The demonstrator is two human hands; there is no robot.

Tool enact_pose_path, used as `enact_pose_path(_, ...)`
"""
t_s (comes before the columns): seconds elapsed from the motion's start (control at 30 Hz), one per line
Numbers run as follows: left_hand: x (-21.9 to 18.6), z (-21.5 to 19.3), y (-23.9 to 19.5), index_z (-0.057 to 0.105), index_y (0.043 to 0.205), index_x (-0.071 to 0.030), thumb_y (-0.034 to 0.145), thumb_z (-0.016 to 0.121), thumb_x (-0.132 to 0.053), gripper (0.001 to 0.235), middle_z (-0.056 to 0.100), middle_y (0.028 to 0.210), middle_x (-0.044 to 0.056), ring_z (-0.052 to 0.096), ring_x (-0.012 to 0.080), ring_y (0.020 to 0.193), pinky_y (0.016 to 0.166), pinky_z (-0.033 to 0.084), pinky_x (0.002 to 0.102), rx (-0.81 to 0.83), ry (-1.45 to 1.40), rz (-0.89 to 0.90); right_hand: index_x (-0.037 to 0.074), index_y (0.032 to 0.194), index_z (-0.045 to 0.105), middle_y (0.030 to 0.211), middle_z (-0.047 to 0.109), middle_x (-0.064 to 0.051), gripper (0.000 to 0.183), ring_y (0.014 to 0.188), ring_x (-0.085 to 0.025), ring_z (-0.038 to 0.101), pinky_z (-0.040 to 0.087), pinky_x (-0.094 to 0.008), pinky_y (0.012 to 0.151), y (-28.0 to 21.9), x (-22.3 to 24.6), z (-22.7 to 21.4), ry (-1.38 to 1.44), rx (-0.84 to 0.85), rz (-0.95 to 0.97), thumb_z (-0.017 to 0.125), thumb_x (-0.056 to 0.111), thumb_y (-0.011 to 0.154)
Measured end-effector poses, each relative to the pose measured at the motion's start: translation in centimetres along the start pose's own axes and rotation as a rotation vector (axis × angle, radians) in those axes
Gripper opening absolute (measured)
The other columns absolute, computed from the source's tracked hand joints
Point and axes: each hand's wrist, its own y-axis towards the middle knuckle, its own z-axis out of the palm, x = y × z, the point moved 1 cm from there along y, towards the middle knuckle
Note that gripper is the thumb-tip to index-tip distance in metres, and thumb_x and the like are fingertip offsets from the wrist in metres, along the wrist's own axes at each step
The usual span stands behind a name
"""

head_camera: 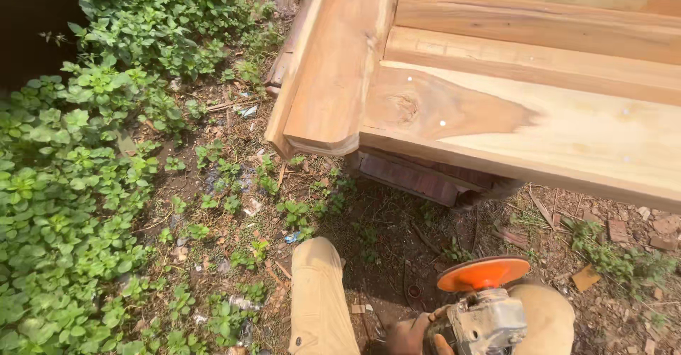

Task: The person uses an angle grinder with an orange sanding disc to sand the surface and edges of a wooden table. The person moves the tool along the tabletop and frame, smoothing the wood.

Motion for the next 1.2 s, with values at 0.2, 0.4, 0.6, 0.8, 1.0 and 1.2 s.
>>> enact_pose_path(0.2,-19.7,-0.1,-3.6,0.057,0.138,-0.001,0.083,0.080,-0.036,0.068,0.070,0.109,0.016,0.071,0.0286,0.097,0.083,0.057,0.040,-0.182,-0.515,-0.334,0.003,0.124,0.052,0.105,0.070,-0.007,0.074,0.091,-0.019,0.070,0.057,-0.033,0.080,-3.8,19.3,-3.6,-0.084,0.050,0.202,0.086,0.005,0.058)
enact_pose_path(0.4,-40.3,-2.2,-0.3,0.058,0.127,0.001,0.076,0.082,-0.028,0.064,0.070,0.108,0.014,0.073,0.0262,0.100,0.092,0.059,0.040,-0.192,-0.242,-0.150,-0.002,0.105,0.069,0.095,0.072,-0.005,0.035,0.081,-0.013,0.067,0.056,-0.029,0.074,0.8,33.3,-7.1,0.019,0.308,0.337,0.076,0.005,0.072)
enact_pose_path(0.6,-51.4,-0.5,8.4,0.043,0.139,0.002,0.059,0.085,-0.024,0.094,0.062,0.124,0.019,0.065,0.0301,0.113,0.094,0.054,0.041,-0.527,-0.339,-0.422,-0.002,0.099,0.070,0.088,0.071,-0.005,0.029,0.073,-0.013,0.064,0.054,-0.031,0.068,9.7,44.0,-8.9,-0.226,0.581,0.268,0.078,0.013,0.075)
enact_pose_path(0.8,-54.0,2.7,12.4,0.047,0.137,-0.001,0.062,0.091,-0.025,0.091,0.065,0.122,0.015,0.066,0.0260,0.109,0.092,0.055,0.038,-0.640,-0.425,-0.334,-0.004,0.103,0.069,0.091,0.072,-0.009,0.038,0.079,-0.014,0.065,0.054,-0.033,0.071,12.6,46.9,-11.2,-0.442,0.694,0.035,0.077,0.018,0.074)
enact_pose_path(1.0,-49.8,0.9,20.7,0.047,0.132,0.000,0.070,0.082,-0.008,0.072,0.063,0.113,0.011,0.066,0.0179,0.098,0.079,0.058,0.032,-0.752,-0.949,-0.317,-0.006,0.103,0.068,0.089,0.074,-0.015,0.044,0.079,-0.022,0.070,0.056,-0.038,0.075,21.1,43.1,-6.1,-0.617,0.900,0.011,0.076,0.022,0.071)
enact_pose_path(1.2,-42.8,-1.5,25.6,0.049,0.126,0.004,0.080,0.078,-0.004,0.055,0.063,0.111,0.013,0.064,0.0187,0.092,0.073,0.057,0.035,-0.918,-1.128,-0.268,-0.005,0.116,0.066,0.099,0.074,-0.019,0.059,0.093,-0.029,0.072,0.054,-0.041,0.086,26.0,37.2,0.0,-0.679,1.116,-0.037,0.078,0.019,0.063)
